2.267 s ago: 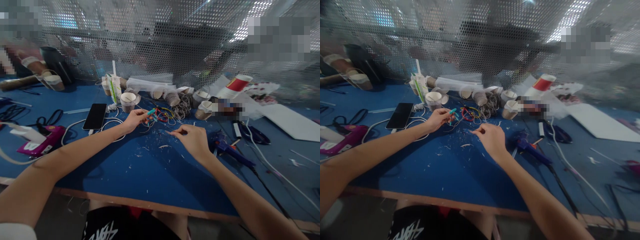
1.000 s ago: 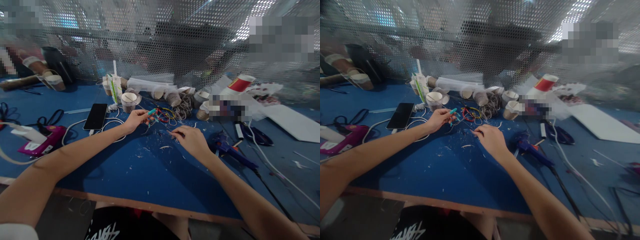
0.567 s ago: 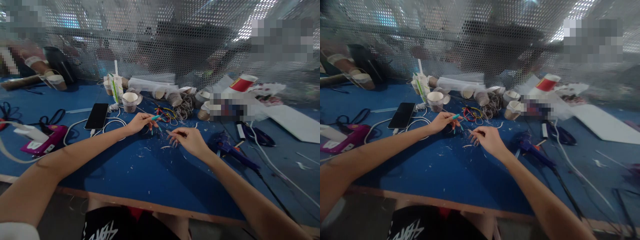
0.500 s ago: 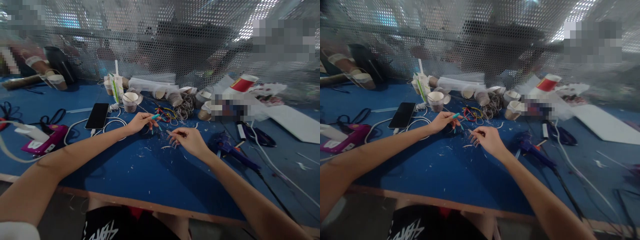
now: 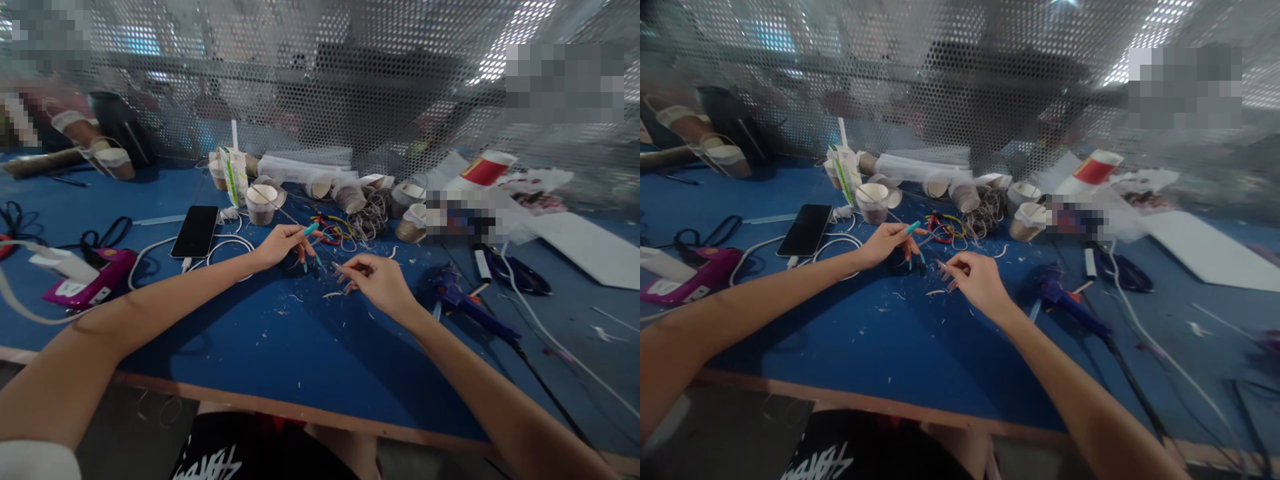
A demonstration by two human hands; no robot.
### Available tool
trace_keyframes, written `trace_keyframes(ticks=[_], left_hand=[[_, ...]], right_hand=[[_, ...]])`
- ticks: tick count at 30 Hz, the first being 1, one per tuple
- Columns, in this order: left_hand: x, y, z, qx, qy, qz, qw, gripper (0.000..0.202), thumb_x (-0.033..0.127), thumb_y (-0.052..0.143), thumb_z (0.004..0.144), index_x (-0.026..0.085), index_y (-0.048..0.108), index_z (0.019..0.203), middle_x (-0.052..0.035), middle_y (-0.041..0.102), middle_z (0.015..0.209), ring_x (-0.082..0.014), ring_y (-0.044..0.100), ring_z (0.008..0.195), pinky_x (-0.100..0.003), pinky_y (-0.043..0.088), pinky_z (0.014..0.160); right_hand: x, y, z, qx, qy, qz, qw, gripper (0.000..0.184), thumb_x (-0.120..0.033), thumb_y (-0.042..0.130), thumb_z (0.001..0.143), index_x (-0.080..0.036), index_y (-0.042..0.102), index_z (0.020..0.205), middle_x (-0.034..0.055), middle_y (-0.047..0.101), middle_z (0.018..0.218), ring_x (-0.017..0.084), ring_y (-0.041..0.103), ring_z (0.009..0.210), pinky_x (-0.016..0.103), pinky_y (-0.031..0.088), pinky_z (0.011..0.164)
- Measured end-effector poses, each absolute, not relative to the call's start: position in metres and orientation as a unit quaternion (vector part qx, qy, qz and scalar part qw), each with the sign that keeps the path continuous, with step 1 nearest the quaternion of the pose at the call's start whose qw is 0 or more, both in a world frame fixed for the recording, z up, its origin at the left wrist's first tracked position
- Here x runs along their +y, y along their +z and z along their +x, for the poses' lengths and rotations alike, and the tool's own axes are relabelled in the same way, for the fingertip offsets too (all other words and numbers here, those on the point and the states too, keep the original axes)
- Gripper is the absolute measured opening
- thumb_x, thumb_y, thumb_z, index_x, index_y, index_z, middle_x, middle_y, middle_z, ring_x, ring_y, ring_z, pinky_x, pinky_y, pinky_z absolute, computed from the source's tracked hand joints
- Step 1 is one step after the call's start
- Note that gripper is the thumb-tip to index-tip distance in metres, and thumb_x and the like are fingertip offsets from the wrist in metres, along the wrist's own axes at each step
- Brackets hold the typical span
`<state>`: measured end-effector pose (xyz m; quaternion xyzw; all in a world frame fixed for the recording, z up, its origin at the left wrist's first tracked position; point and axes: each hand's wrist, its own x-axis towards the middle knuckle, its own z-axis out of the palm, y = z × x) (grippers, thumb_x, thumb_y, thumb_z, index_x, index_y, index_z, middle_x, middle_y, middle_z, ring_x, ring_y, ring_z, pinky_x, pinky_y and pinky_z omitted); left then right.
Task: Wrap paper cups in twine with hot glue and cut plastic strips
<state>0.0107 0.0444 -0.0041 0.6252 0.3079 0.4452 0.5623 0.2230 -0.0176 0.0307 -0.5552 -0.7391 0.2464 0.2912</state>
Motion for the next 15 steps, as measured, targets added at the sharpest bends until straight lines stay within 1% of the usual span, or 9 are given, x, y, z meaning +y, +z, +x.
trace_keyframes(ticks=[3,5,11,15], left_hand=[[0.0434,-0.0026,0.0100,0.317,0.460,0.612,0.560,0.038,0.042,0.057,0.085,0.010,0.070,0.100,-0.0039,0.070,0.061,-0.0064,0.056,0.042,-0.019,0.044,0.048],[0.0434,-0.0023,0.0096,0.324,0.461,0.608,0.558,0.037,0.042,0.057,0.085,0.010,0.071,0.100,-0.0035,0.069,0.060,-0.0062,0.056,0.041,-0.019,0.044,0.048],[0.0455,-0.0043,0.0090,0.313,0.468,0.604,0.564,0.041,0.047,0.059,0.083,0.010,0.071,0.097,-0.0037,0.070,0.062,-0.0061,0.056,0.041,-0.019,0.045,0.048],[0.0465,-0.0061,0.0087,0.296,0.471,0.605,0.570,0.045,0.050,0.061,0.080,0.009,0.070,0.095,-0.0032,0.069,0.061,-0.0063,0.056,0.041,-0.019,0.046,0.048]], right_hand=[[-0.0178,0.0312,0.2240,-0.760,0.185,-0.551,0.291,0.015,-0.024,0.063,0.077,-0.019,0.065,0.062,0.0023,0.068,0.057,0.014,0.064,0.049,0.025,0.050,0.050],[-0.0173,0.0311,0.2250,-0.769,0.166,-0.545,0.289,0.016,-0.026,0.064,0.076,-0.020,0.065,0.062,0.0022,0.068,0.057,0.014,0.064,0.050,0.025,0.049,0.049],[-0.0159,0.0322,0.2282,-0.780,0.148,-0.540,0.278,0.021,-0.033,0.065,0.076,-0.020,0.065,0.059,0.0029,0.069,0.057,0.015,0.063,0.051,0.026,0.046,0.049],[-0.0152,0.0338,0.2297,-0.784,0.159,-0.540,0.264,0.019,-0.031,0.066,0.076,-0.020,0.064,0.060,0.0032,0.069,0.057,0.014,0.062,0.050,0.026,0.044,0.049]])
